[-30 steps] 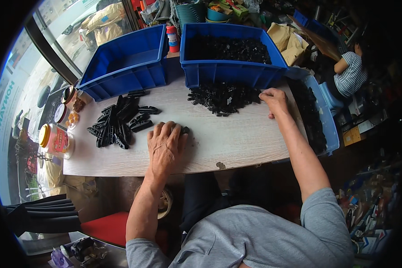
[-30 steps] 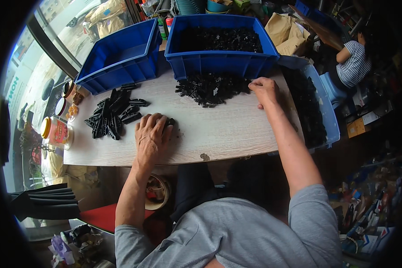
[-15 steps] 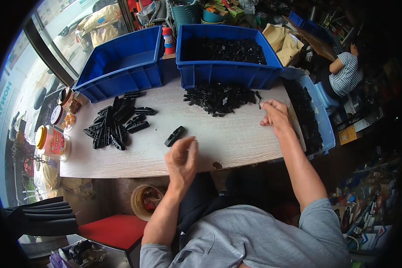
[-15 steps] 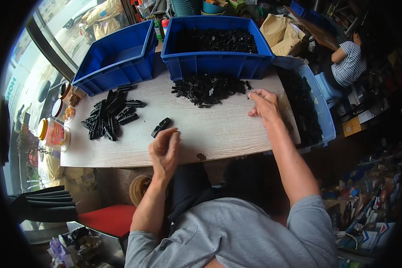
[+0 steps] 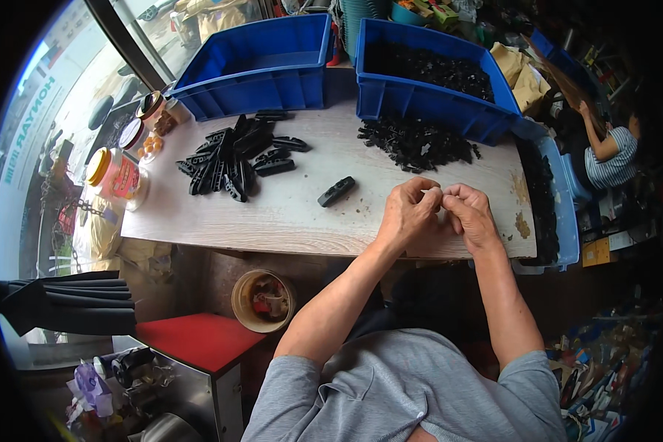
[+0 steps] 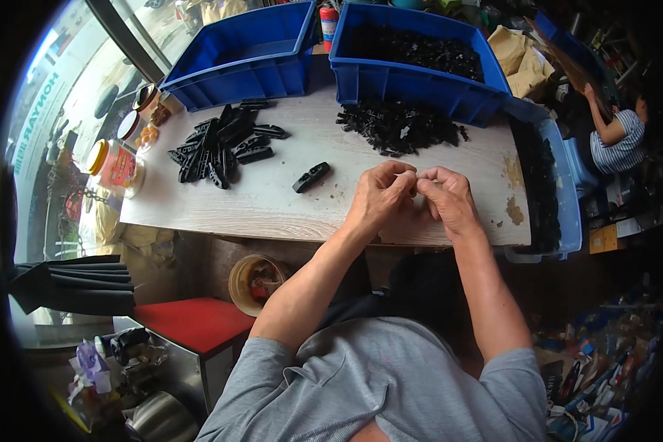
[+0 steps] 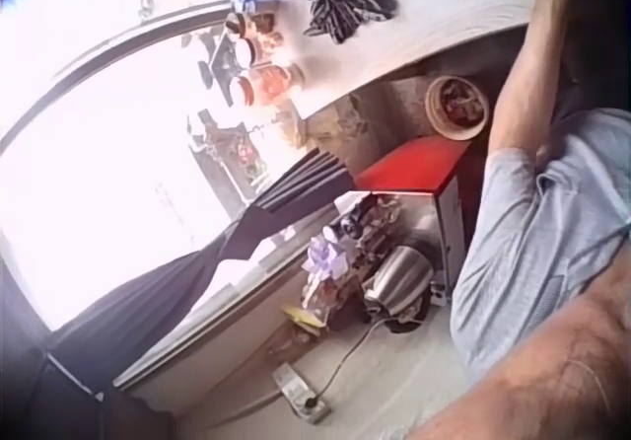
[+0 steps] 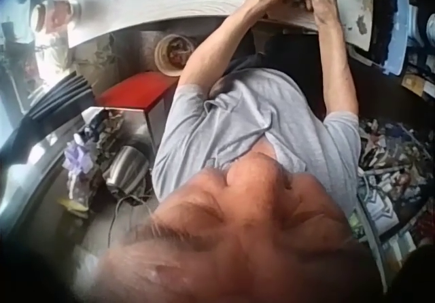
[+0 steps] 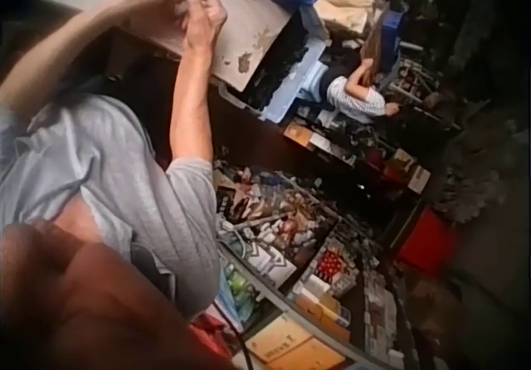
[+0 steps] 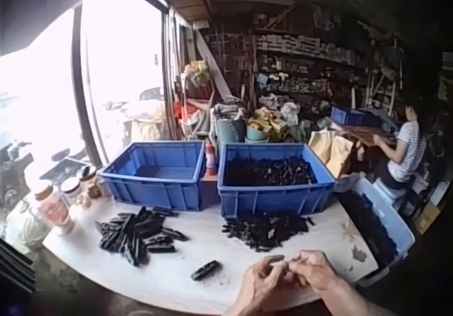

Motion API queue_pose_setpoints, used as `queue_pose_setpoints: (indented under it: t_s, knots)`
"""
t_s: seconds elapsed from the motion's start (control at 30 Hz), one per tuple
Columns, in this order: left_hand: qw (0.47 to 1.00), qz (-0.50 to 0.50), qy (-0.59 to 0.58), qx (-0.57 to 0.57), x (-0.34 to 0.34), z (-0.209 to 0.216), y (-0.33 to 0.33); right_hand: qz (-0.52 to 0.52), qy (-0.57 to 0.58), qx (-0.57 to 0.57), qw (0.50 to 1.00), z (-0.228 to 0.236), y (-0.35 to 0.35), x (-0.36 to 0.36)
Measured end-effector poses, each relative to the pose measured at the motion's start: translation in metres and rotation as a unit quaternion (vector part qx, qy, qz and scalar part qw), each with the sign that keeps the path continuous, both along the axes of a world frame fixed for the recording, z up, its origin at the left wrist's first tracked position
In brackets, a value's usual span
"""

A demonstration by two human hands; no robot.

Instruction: Assembling small components into black plastic housings at a workbench.

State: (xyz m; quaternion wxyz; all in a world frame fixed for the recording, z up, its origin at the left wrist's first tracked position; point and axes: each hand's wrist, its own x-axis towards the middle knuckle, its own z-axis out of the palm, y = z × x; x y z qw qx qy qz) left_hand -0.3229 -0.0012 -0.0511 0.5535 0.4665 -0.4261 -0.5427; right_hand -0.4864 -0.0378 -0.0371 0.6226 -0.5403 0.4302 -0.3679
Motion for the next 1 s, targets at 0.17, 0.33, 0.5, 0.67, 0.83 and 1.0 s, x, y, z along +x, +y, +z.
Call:
queue_pose_setpoints:
  t_s: [0.17,0.33,0.5,0.67,0.83,1.0]
  knots:
    - [0.996,0.033,0.082,0.026,0.001,-0.004,0.0,0.003,0.008,0.003,1.0,0.001,0.008,0.008]
    - [0.989,0.09,0.114,0.024,0.0,-0.004,0.002,-0.005,-0.016,-0.009,1.0,0.003,0.018,0.016]
    - [0.978,0.092,0.184,0.029,0.002,-0.007,0.01,-0.053,-0.033,-0.019,0.998,-0.002,0.021,0.024]
    - [0.947,0.242,-0.164,-0.13,0.023,0.007,0.048,-0.001,-0.079,0.005,0.997,-0.001,0.026,0.024]
    - [0.725,0.334,-0.585,-0.147,0.094,0.006,0.058,-0.005,-0.087,-0.005,0.996,-0.005,0.022,0.024]
    - [0.763,0.262,-0.553,-0.208,0.103,-0.01,0.054,-0.003,-0.12,0.009,0.993,-0.003,0.023,0.035]
